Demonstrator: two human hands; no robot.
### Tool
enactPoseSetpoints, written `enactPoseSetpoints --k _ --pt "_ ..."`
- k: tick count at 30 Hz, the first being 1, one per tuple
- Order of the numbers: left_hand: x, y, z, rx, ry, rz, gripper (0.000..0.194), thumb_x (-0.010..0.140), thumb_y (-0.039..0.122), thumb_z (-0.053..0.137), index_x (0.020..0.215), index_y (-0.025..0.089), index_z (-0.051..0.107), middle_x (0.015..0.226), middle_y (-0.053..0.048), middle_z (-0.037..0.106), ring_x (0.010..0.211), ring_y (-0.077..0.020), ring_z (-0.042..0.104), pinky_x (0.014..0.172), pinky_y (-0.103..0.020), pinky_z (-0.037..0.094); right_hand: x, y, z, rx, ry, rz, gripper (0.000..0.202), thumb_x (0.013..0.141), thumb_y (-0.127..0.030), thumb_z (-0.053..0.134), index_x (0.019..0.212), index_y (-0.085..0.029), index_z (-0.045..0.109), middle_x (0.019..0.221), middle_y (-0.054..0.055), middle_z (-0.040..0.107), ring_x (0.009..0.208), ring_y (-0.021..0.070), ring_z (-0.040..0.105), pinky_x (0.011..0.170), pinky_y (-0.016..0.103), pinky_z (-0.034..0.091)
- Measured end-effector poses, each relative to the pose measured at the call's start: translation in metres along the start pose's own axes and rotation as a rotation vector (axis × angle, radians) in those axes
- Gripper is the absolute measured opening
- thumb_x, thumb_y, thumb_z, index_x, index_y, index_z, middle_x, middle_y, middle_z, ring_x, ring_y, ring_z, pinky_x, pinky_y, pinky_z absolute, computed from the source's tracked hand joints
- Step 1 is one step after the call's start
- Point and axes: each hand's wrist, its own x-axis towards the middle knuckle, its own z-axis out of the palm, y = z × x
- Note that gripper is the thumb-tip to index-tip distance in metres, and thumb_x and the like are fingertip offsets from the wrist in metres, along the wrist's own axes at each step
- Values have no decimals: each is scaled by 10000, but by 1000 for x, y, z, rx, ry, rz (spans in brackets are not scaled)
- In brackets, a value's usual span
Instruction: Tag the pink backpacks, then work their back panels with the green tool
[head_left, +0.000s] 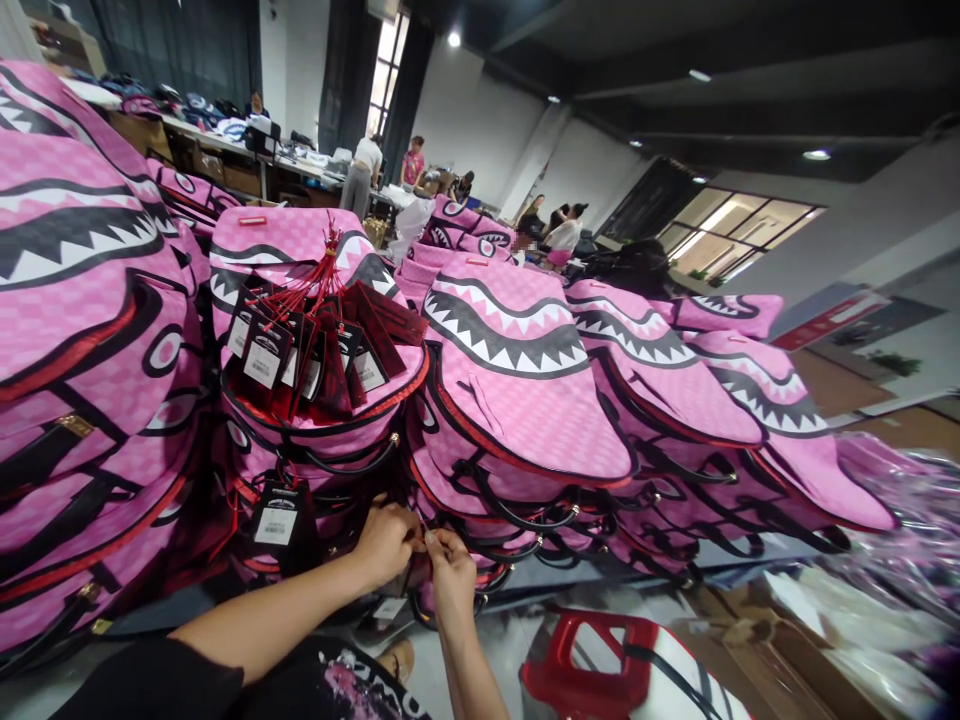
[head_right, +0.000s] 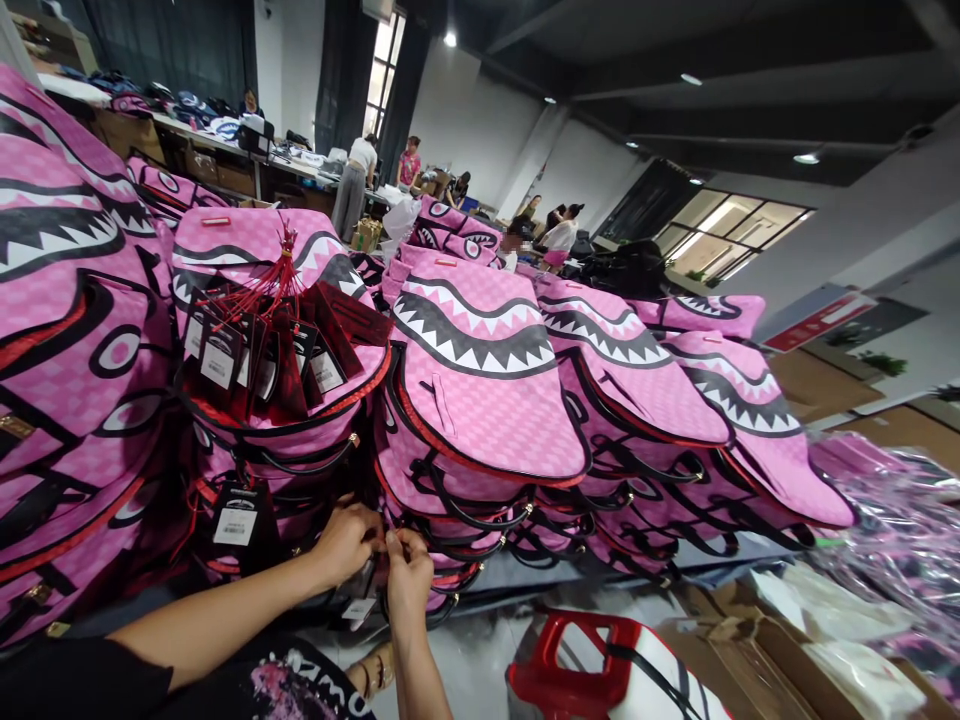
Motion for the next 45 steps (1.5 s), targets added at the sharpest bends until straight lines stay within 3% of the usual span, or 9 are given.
enactPoseSetpoints --k 6,10,14,21,26,30,34,42,45 --pt "1 1 0 17 -64 41 212 828 131 498 789 215 689 832 -20 717 914 -177 641 1123 -423 267 1 -2 -2 3 -37 39 361 628 -504 748 686 -152 692 637 42 664 619 183 577 592 282 442" --pt "4 2 -1 45 -34 -2 134 825 223 559 843 196 689 872 -58 711 931 -211 634 1116 -474 268 1 -2 -2 9 -32 54 363 635 -509 738 691 -153 695 633 43 666 615 184 576 593 285 445" --pt "6 5 -3 44 -77 32 185 857 211 518 788 206 690 863 -41 718 945 -200 640 1124 -464 266 2 -2 -2 7 -25 60 348 633 -498 740 692 -157 700 650 48 678 620 189 586 602 291 451" --pt "6 6 -5 45 -48 57 154 856 209 547 863 213 701 944 -53 719 1079 -218 609 1156 -485 202 5 -4 -1 -5 -21 60 331 635 -487 740 693 -163 705 655 46 676 641 191 584 617 291 445" --pt "8 4 -5 53 -14 39 145 854 232 562 866 179 697 963 -83 707 1017 -229 624 1138 -506 224 5 -4 1 -10 -31 73 326 649 -488 721 688 -165 696 652 37 665 638 187 577 635 296 443" --pt "9 0 -4 36 -47 72 148 864 223 552 860 214 699 939 -43 719 1087 -217 614 1138 -459 252 6 -2 -1 -27 -32 81 353 629 -503 729 708 -161 697 700 49 680 689 199 592 671 302 448" --pt "10 -3 -2 48 -4 36 144 845 274 590 890 184 693 952 -77 708 997 -232 635 1101 -470 308 8 0 -4 -35 -65 92 385 631 -534 725 713 -159 689 697 52 683 674 197 592 652 298 449" --pt "10 -4 0 29 25 28 126 832 274 605 841 184 692 921 -72 708 967 -227 636 1099 -486 306 7 -9 -3 -83 -46 114 437 595 -568 712 738 -156 681 706 41 685 697 207 605 660 302 462" --pt "9 -2 1 9 25 41 122 844 264 590 859 201 694 975 -61 709 1044 -231 620 1122 -507 265 8 -11 -3 -80 -53 124 434 591 -560 707 743 -155 677 711 42 686 710 214 609 678 311 463"
